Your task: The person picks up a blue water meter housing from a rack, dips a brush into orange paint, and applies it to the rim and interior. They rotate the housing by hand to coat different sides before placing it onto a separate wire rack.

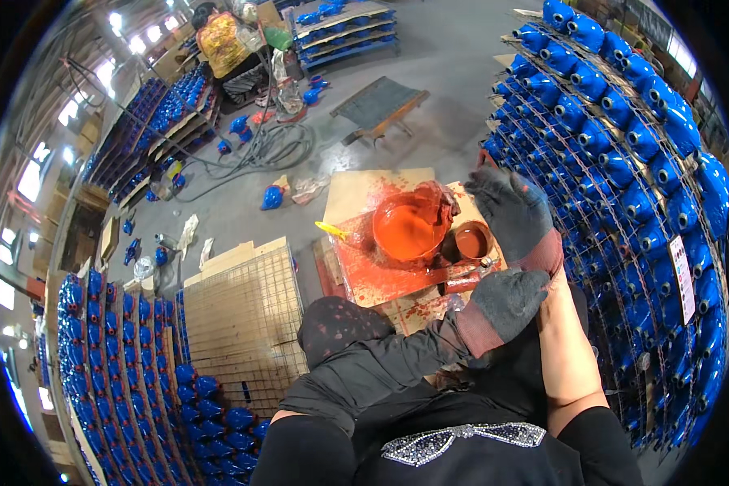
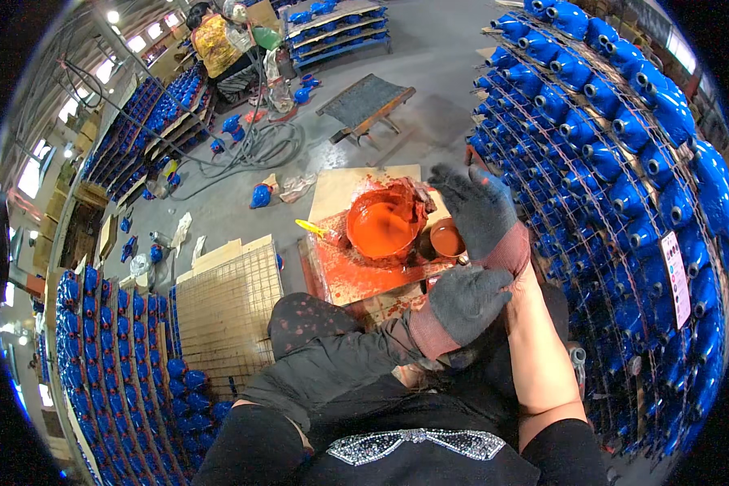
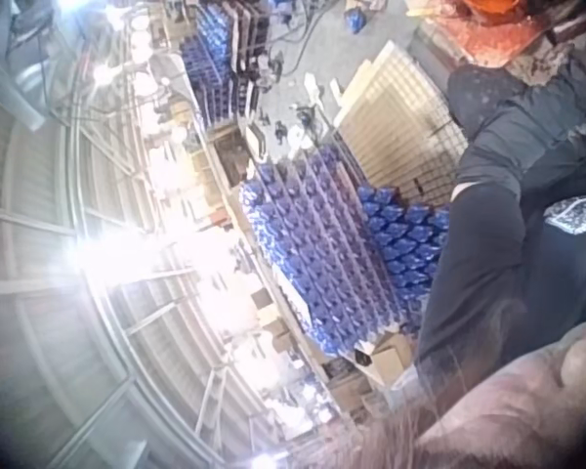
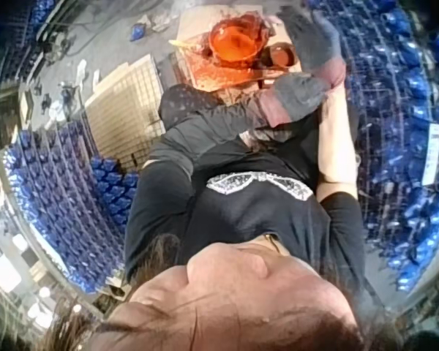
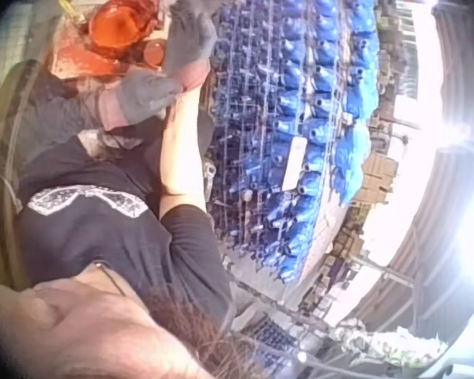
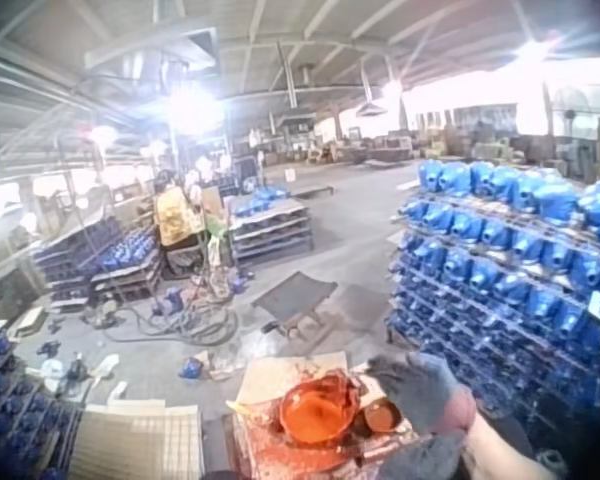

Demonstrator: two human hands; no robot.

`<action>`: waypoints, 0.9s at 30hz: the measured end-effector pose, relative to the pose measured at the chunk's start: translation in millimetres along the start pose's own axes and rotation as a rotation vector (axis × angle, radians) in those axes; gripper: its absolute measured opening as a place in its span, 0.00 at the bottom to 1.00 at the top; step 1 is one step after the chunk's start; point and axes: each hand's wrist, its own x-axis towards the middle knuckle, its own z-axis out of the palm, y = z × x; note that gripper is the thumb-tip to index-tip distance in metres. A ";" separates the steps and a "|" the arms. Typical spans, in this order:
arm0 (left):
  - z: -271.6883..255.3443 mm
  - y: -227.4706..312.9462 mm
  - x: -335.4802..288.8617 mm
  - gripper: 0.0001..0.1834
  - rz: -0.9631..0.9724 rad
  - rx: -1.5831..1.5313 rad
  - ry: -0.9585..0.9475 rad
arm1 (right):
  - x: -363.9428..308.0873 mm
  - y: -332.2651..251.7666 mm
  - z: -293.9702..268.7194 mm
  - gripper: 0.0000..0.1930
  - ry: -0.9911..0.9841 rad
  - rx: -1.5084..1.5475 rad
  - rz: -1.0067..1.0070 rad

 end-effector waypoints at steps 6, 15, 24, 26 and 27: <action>2.2 24.5 -15.3 0.12 -0.064 -0.099 -0.191 | -20.7 4.1 32.4 0.40 0.469 -0.216 -0.106; -81.0 -71.5 3.9 0.13 0.089 -0.169 -0.353 | -10.3 -29.5 16.1 0.19 0.531 -0.090 -0.220; -219.2 -365.3 -143.1 0.15 -0.936 0.326 -0.006 | -13.0 -47.5 18.3 0.19 0.735 -0.149 -0.106; -237.3 -396.7 -195.7 0.12 -0.247 1.149 -0.148 | -15.2 -50.7 14.5 0.19 0.710 -0.201 -0.073; -235.3 -402.0 -212.5 0.12 -0.253 1.158 -0.151 | -16.2 -47.1 11.2 0.19 0.692 -0.259 -0.029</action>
